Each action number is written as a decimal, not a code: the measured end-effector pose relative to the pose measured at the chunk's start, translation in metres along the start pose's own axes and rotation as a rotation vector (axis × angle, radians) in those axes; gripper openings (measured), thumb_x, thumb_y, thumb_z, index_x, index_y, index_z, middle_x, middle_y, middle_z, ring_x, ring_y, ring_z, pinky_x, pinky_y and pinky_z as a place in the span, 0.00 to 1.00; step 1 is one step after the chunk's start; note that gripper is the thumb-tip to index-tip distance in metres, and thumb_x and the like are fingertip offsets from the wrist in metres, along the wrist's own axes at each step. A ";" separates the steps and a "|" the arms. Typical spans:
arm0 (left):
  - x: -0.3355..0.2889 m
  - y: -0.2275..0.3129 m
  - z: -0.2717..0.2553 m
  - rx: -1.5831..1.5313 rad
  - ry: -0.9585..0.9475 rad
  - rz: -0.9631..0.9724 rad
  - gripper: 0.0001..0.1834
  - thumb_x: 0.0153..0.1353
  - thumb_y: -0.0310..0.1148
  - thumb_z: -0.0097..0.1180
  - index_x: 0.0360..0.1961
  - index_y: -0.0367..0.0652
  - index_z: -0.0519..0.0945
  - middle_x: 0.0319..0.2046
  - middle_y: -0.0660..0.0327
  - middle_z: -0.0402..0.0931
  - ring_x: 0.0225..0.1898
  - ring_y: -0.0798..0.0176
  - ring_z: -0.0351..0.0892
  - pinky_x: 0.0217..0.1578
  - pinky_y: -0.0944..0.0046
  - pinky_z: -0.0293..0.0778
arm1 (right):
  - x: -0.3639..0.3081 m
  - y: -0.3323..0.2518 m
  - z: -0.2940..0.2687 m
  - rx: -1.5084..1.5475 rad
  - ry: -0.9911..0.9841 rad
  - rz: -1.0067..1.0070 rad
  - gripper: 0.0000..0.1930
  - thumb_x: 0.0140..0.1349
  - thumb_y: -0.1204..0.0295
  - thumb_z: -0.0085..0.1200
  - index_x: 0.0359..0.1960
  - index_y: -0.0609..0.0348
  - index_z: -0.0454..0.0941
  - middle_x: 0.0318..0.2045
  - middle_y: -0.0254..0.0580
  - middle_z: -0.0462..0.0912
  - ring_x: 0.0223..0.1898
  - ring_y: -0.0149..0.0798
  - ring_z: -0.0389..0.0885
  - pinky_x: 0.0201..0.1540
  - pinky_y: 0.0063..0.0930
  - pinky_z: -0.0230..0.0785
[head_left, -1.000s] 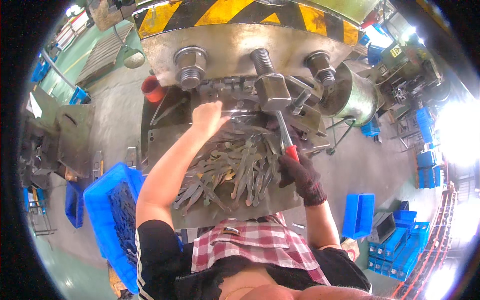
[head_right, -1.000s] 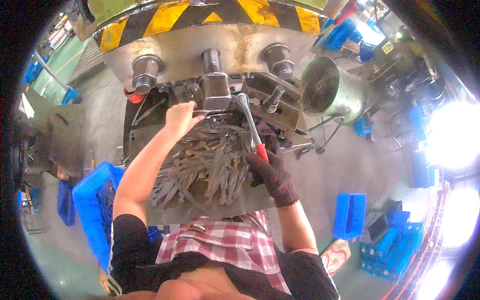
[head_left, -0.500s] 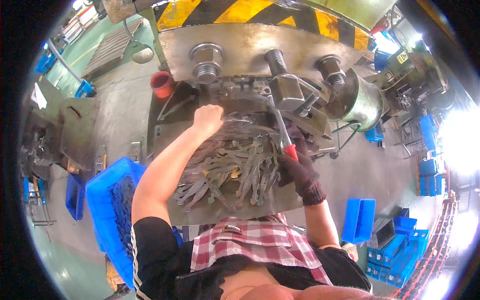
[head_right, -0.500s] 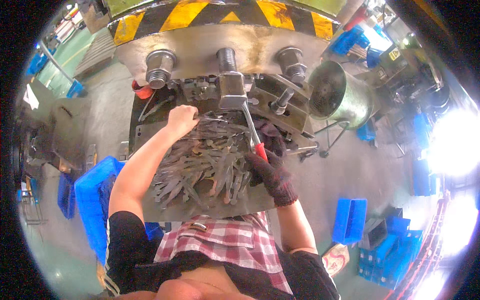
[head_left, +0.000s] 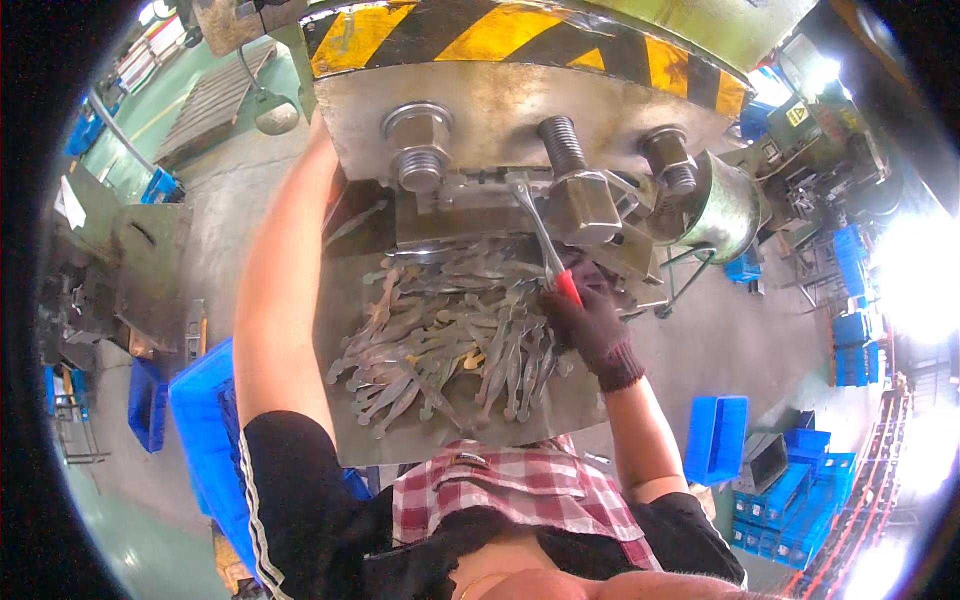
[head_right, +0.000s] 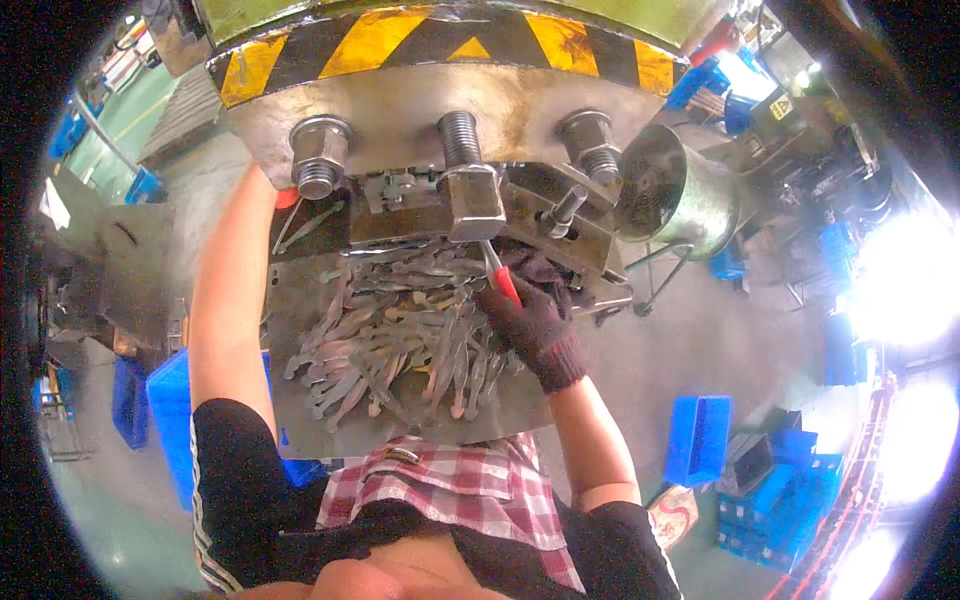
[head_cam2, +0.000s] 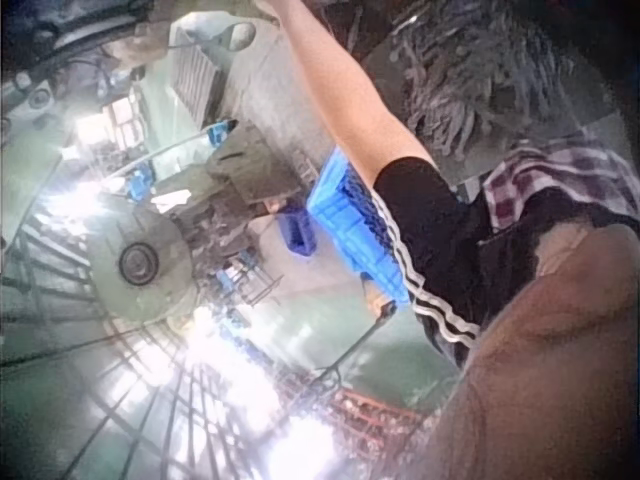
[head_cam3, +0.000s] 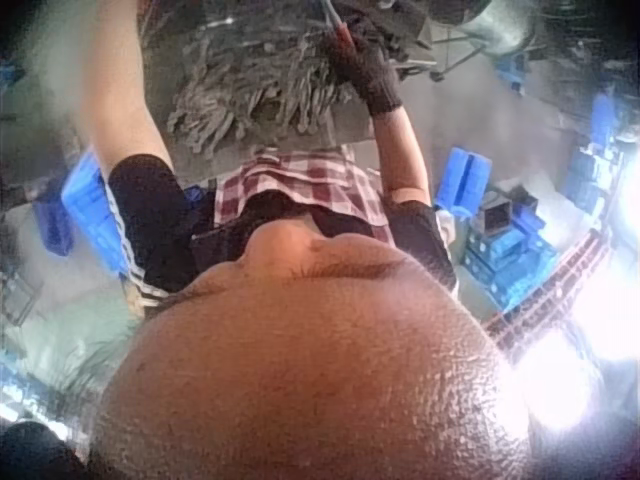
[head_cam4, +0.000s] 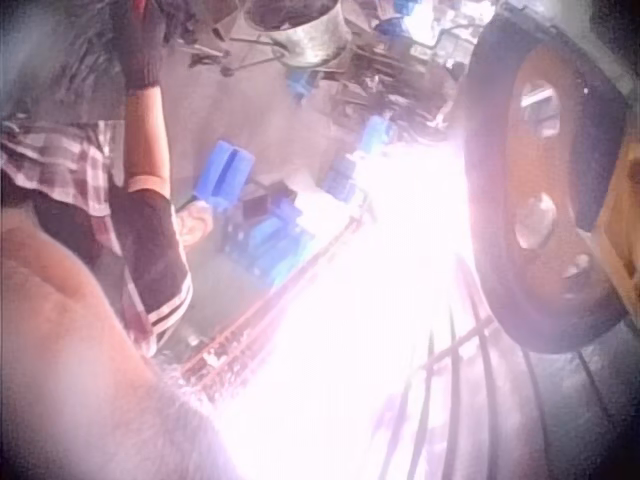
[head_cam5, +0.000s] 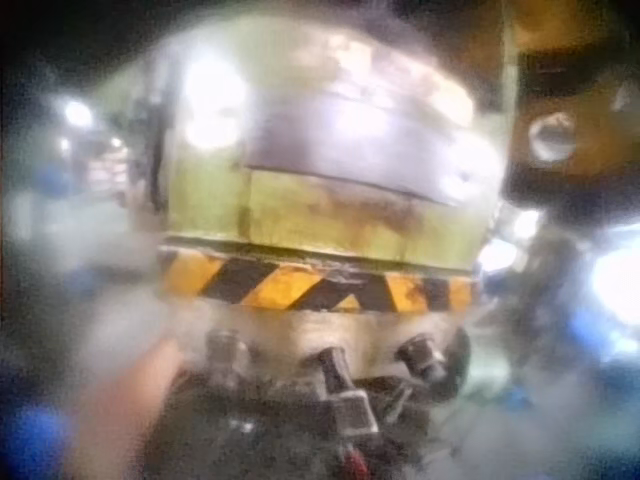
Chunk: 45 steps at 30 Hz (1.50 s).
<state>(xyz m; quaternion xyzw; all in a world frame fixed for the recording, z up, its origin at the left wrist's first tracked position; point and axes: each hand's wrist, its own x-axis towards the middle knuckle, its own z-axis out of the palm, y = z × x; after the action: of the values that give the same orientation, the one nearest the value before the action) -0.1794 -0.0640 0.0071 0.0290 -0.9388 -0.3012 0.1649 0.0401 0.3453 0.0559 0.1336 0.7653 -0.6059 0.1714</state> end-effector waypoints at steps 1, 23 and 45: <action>0.002 -0.005 0.005 -0.013 0.022 -0.008 0.18 0.58 0.45 0.52 0.34 0.39 0.83 0.28 0.51 0.80 0.35 0.53 0.79 0.35 0.55 0.73 | 0.006 -0.003 0.000 -0.113 0.065 -0.146 0.18 0.59 0.57 0.56 0.38 0.62 0.77 0.23 0.32 0.72 0.22 0.27 0.70 0.25 0.22 0.65; -0.203 0.030 -0.017 -0.300 -0.166 -0.058 0.13 0.64 0.36 0.49 0.43 0.37 0.76 0.24 0.55 0.76 0.26 0.61 0.77 0.30 0.62 0.70 | 0.023 0.002 0.007 -0.065 0.032 0.117 0.25 0.55 0.49 0.59 0.42 0.60 0.81 0.30 0.35 0.82 0.31 0.29 0.77 0.35 0.25 0.68; -0.161 0.067 0.044 0.077 -0.218 0.399 0.11 0.57 0.34 0.55 0.41 0.45 0.80 0.38 0.54 0.79 0.43 0.47 0.77 0.44 0.54 0.74 | -0.045 0.039 0.009 -0.085 -0.189 0.147 0.16 0.60 0.59 0.58 0.42 0.58 0.78 0.25 0.30 0.78 0.20 0.23 0.71 0.22 0.20 0.64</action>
<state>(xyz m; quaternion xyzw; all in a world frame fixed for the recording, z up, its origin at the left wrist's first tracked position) -0.0383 0.0398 -0.0351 -0.1839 -0.9489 -0.2278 0.1175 0.0976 0.3459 0.0391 0.1241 0.7588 -0.5688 0.2921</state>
